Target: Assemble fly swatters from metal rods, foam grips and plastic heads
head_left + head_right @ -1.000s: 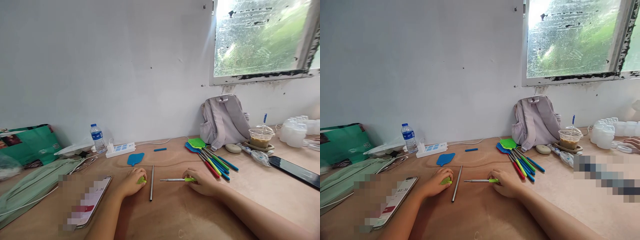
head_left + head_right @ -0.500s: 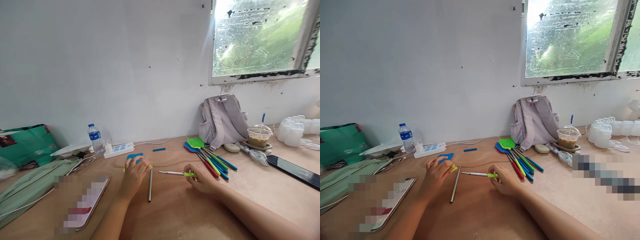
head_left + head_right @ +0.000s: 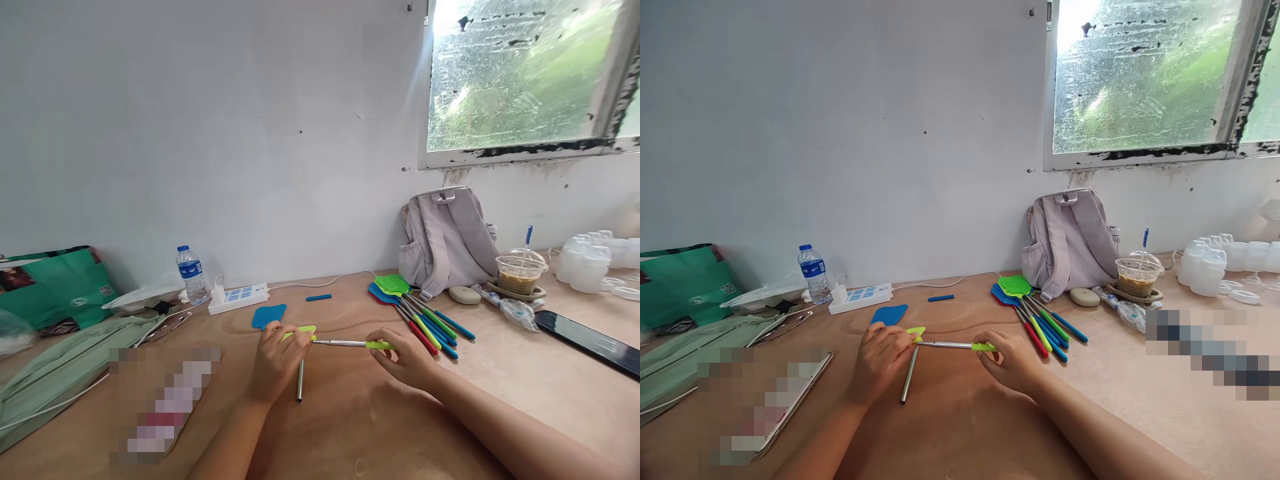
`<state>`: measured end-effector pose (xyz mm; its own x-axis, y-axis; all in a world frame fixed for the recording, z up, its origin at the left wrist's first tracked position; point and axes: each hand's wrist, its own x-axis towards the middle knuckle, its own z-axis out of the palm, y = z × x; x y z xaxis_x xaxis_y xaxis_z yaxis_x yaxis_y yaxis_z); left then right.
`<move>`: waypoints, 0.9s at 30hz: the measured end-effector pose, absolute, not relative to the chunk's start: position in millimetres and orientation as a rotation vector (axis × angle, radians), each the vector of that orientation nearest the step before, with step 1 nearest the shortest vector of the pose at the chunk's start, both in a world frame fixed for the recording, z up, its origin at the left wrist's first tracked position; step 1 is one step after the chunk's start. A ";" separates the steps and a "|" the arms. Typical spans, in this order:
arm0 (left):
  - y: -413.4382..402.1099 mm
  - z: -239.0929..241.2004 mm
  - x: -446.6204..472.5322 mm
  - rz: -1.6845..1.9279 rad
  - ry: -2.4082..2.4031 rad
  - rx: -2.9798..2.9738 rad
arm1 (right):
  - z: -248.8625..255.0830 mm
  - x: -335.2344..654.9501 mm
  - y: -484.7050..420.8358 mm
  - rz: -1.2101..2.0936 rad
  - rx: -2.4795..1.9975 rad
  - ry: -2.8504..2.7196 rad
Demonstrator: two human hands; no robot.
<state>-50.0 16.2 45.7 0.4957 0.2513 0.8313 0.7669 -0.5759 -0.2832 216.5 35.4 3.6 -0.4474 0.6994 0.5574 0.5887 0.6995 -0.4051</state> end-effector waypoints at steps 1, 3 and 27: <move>17.6 44.7 -50.2 -1.015 -0.837 -2.079 | 3.0 216.8 36.0 0.195 -0.976 -2.189; 20.6 42.3 -52.0 -1.004 -0.850 -2.073 | 2.0 217.0 36.7 0.187 -0.981 -2.194; 26.8 37.7 -60.7 -0.804 -0.849 -2.196 | 6.9 211.2 32.0 0.282 -1.046 -2.262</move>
<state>-60.7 26.8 37.7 0.6038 0.3434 0.7194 0.7368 -0.5849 -0.3392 211.2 32.0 6.9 -0.4917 0.7460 0.4492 0.6130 0.6629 -0.4299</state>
